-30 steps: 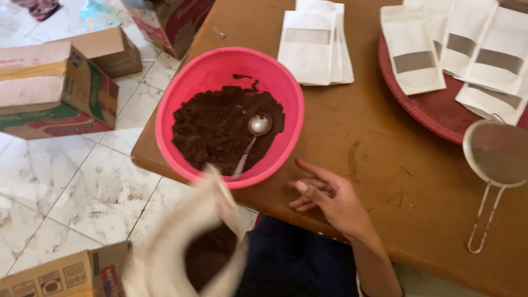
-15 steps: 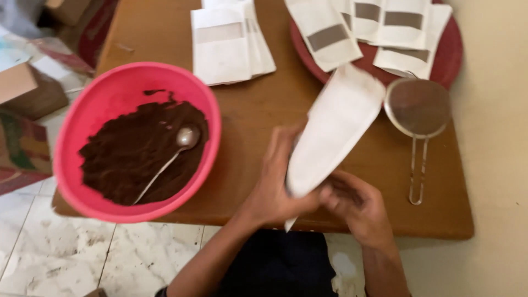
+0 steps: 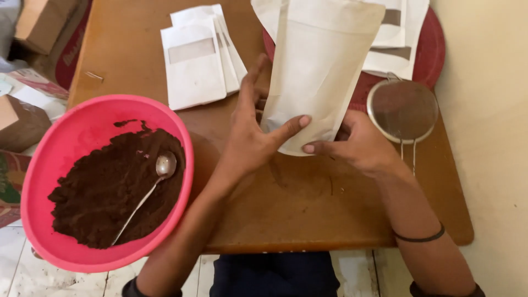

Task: The person scoops coffee grounds from a pink bowl into white pouches using a spoon, seals the tops of the pouches by hand, and organizes them on a wooden table and a red tray.

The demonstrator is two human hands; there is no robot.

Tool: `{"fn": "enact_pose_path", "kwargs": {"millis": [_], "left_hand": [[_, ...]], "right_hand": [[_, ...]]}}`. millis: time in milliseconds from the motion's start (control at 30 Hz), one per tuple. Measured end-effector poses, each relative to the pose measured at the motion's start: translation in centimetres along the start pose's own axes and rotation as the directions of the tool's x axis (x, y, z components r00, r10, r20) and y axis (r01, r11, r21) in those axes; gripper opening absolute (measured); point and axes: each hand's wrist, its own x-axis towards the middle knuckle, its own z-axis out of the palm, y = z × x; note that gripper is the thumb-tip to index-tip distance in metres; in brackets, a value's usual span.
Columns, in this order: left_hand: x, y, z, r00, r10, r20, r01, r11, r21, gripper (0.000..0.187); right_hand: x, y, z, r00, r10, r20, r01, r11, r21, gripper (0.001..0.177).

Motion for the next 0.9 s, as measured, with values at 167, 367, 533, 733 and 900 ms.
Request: {"fn": "enact_pose_path", "kwargs": {"millis": [167,367,533,733,900], "left_hand": [[0.4,-3.4,0.1,0.991,-0.124,0.04,0.126,0.992,-0.034,0.071],[-0.2,-6.7,1.7,0.979,-0.045,-0.198,0.067,0.992,0.109,0.053],[-1.4,-5.2,1.9,0.985,-0.004,-0.171,0.001,1.0,-0.02,0.044],[-1.1,-5.4,0.9,0.965,0.135,0.224,0.043,0.764,-0.644,0.093],[-1.9,-6.2,1.6,0.918,0.133,0.373,0.035,0.911,-0.412,0.114]], "right_hand": [[2.9,4.9,-1.2,0.978,-0.209,0.015,0.205,0.971,0.124,0.047],[2.4,5.4,0.1,0.957,-0.238,-0.167,0.253,0.965,0.075,0.064],[3.7,8.1,-0.8,0.964,-0.245,-0.108,0.259,0.954,0.153,0.061],[4.9,12.4,-3.5,0.9,-0.405,0.161,0.183,0.688,0.702,0.027],[5.6,16.4,-2.9,0.823,-0.468,0.322,0.042,0.615,0.787,0.029]]}}
